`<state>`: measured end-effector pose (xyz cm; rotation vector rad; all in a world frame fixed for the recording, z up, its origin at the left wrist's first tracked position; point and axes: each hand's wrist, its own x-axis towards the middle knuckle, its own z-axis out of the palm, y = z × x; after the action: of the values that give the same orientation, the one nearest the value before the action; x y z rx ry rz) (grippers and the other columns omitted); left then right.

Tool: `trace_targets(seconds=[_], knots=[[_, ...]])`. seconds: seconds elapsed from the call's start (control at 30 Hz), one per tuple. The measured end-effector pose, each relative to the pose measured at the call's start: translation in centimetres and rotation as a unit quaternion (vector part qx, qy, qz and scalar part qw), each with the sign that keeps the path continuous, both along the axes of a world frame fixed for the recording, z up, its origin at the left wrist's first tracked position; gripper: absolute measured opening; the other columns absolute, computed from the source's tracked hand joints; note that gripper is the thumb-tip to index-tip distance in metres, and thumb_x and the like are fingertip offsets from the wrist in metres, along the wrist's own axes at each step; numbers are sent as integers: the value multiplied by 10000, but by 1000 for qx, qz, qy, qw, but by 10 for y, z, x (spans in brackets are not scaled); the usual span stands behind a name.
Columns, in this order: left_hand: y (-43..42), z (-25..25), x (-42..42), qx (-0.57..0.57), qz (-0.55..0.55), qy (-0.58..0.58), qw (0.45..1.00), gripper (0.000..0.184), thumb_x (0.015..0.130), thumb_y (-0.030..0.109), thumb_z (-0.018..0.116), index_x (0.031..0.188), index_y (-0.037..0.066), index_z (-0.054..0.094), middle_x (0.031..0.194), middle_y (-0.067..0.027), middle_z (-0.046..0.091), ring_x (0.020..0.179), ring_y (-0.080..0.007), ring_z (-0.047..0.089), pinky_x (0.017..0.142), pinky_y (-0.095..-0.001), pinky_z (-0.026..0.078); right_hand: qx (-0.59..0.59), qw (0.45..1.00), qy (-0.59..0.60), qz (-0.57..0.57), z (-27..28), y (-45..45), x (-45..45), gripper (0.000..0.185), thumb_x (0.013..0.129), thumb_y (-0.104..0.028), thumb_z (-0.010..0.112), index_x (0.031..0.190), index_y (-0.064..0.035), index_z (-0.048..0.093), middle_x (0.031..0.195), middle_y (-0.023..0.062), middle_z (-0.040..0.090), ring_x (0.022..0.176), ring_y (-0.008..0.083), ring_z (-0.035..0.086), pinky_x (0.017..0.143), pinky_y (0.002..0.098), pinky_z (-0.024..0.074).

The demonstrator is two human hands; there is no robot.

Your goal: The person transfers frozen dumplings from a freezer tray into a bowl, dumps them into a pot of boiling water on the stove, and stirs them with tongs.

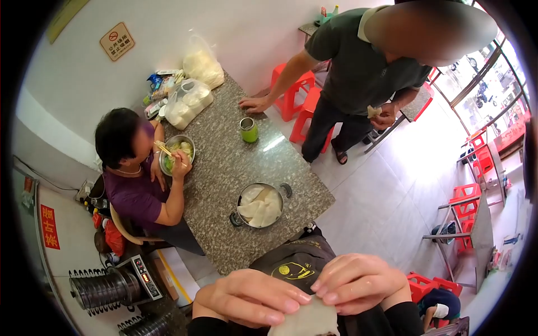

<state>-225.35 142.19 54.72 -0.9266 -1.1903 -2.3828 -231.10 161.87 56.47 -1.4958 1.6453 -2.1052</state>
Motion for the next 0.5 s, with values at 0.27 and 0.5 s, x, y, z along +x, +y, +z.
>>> trace_targets(seconds=[0.27,0.5], knots=[[18,-10,-11,-52,142,-137,979,245,807,139,689,914,-2,519,852,-147,564,734,-301,644,664,-414,576,31,993,-78,-89,-14,2,-3,286,783,-31,693,1057,7,619,954,144,636,843,247,633,711,298,501],[17,-12,-9,-105,164,-203,960,217,882,66,588,1072,-36,563,1034,-151,615,942,-223,597,864,-348,461,9,966,-251,-65,-18,0,8,249,894,-50,567,1130,30,561,1070,103,547,941,155,588,807,266,491]])
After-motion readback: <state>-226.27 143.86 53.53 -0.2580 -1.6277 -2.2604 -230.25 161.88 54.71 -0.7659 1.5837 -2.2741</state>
